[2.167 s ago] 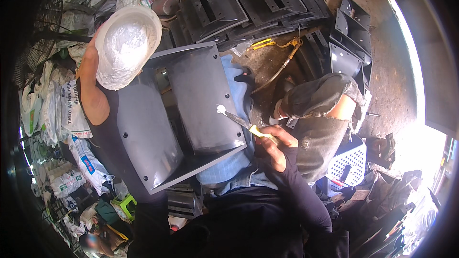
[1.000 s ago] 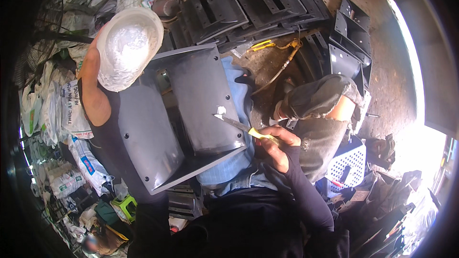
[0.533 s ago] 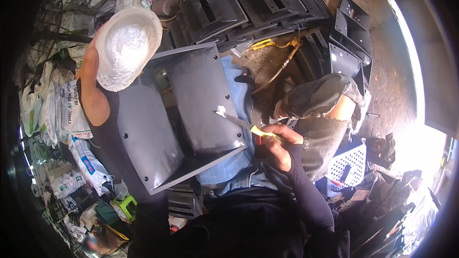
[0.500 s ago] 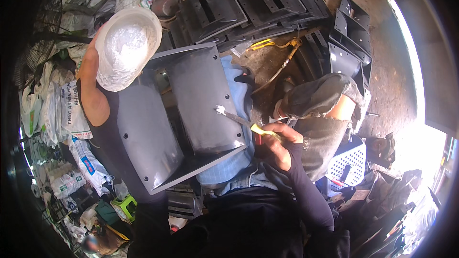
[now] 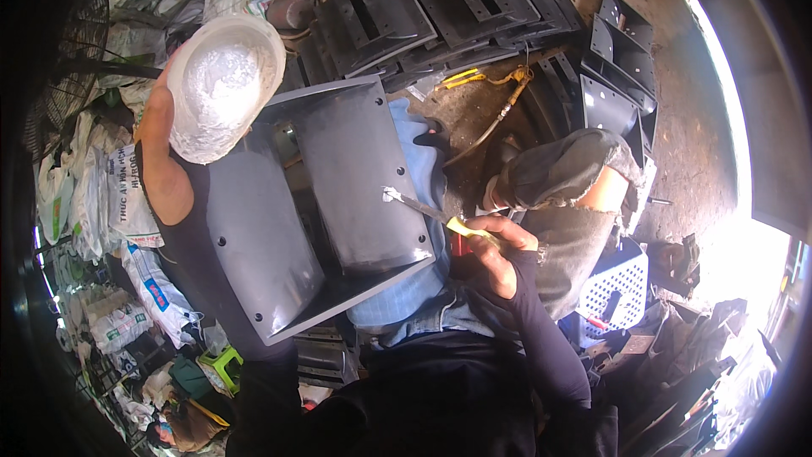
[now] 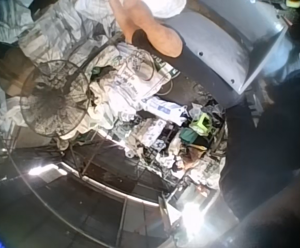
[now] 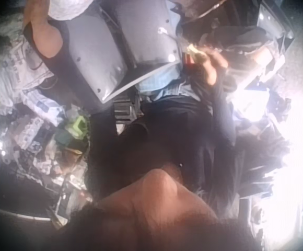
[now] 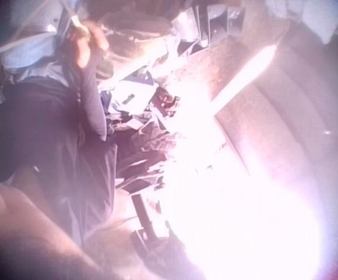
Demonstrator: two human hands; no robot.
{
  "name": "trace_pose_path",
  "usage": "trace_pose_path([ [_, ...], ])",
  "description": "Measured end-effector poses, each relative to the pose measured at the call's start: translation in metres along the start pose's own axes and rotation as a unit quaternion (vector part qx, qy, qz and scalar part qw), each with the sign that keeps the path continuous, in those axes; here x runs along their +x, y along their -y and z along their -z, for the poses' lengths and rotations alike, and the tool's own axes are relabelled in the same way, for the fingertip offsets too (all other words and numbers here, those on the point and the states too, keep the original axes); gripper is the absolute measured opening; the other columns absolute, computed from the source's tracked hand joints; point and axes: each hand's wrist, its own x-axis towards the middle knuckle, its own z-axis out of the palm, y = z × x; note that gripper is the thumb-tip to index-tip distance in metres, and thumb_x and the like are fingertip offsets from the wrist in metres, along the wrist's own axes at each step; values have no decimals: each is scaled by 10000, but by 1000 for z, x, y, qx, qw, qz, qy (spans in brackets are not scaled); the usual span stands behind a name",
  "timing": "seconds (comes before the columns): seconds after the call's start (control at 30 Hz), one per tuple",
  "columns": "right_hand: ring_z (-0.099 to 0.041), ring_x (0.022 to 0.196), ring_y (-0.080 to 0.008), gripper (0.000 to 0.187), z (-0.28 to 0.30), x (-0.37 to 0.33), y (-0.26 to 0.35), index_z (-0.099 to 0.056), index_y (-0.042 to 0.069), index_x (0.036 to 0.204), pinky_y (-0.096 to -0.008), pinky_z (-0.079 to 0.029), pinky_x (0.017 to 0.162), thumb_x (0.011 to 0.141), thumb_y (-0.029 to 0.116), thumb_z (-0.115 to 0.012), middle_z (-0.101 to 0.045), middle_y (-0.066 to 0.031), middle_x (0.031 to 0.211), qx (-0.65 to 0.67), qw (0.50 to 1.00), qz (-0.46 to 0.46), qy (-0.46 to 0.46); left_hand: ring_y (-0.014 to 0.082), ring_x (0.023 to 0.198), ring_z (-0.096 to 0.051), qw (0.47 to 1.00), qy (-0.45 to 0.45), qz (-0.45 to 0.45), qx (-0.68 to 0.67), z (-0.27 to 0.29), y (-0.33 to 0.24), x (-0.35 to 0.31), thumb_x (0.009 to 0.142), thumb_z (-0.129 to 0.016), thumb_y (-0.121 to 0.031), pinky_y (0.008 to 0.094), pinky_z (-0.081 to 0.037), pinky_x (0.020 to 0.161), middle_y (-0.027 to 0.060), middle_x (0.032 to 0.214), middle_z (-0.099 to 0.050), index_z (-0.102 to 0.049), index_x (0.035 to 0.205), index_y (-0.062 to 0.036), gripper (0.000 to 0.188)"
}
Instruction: The person applies a white compound to a gray metal part using a small spatula. They repeatedly scoop compound from a plastic container and spread it onto the surface of the part.
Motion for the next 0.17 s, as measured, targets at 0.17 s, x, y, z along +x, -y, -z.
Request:
trace_pose_path([
  [0.17, -593, 823, -129, 213, 1, -1, -2, -690, -5, 1013, -260, -447, 775, 847, 101, -608, -671, -71, 876, 11, 1000, 3, 23, 215, 1215, -529, 999, -13, -16, 27, 1, 2, 0, 965, -540, -360, 310, -321, 1083, 179, 1272, -594, -501, 1353, 64, 576],
])
